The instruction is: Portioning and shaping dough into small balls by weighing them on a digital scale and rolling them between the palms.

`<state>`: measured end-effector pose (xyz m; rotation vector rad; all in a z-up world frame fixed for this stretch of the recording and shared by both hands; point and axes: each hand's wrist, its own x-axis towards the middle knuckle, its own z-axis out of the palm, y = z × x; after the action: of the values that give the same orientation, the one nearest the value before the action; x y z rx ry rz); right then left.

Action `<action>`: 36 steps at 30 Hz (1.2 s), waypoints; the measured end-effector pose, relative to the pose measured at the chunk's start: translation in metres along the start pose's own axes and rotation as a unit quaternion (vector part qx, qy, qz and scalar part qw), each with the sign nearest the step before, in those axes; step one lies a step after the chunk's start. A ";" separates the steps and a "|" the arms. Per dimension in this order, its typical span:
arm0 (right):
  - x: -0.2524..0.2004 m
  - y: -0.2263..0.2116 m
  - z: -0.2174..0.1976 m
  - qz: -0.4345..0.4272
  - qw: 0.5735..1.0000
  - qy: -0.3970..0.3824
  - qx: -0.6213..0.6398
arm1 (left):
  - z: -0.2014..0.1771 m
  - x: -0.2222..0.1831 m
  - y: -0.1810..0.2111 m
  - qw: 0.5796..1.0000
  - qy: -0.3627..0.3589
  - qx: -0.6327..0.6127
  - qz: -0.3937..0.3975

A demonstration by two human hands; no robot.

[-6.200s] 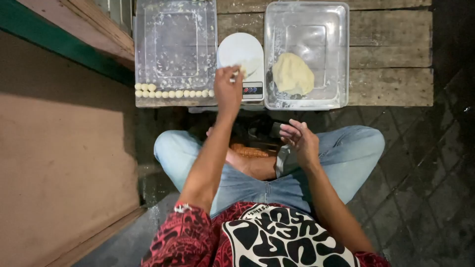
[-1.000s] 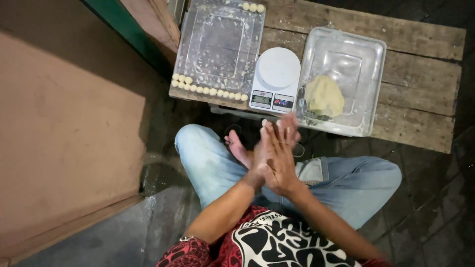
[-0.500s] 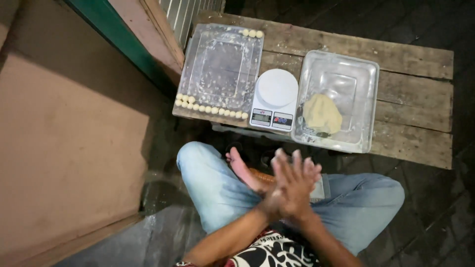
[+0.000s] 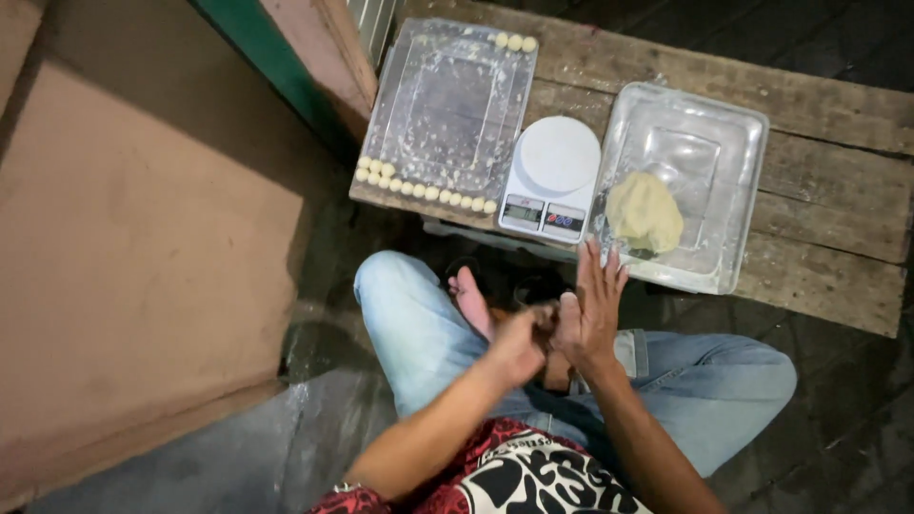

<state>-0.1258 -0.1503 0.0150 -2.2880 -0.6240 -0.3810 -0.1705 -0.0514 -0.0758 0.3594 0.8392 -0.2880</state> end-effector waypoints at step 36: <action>-0.054 0.026 0.010 0.327 0.933 -0.036 0.147 | -0.015 0.054 0.349 0.193 0.140 0.826 0.510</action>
<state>-0.1564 -0.1772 -0.0306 -2.0729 0.0730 0.1153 -0.0114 0.2640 -0.0585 3.0362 -0.0013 0.3573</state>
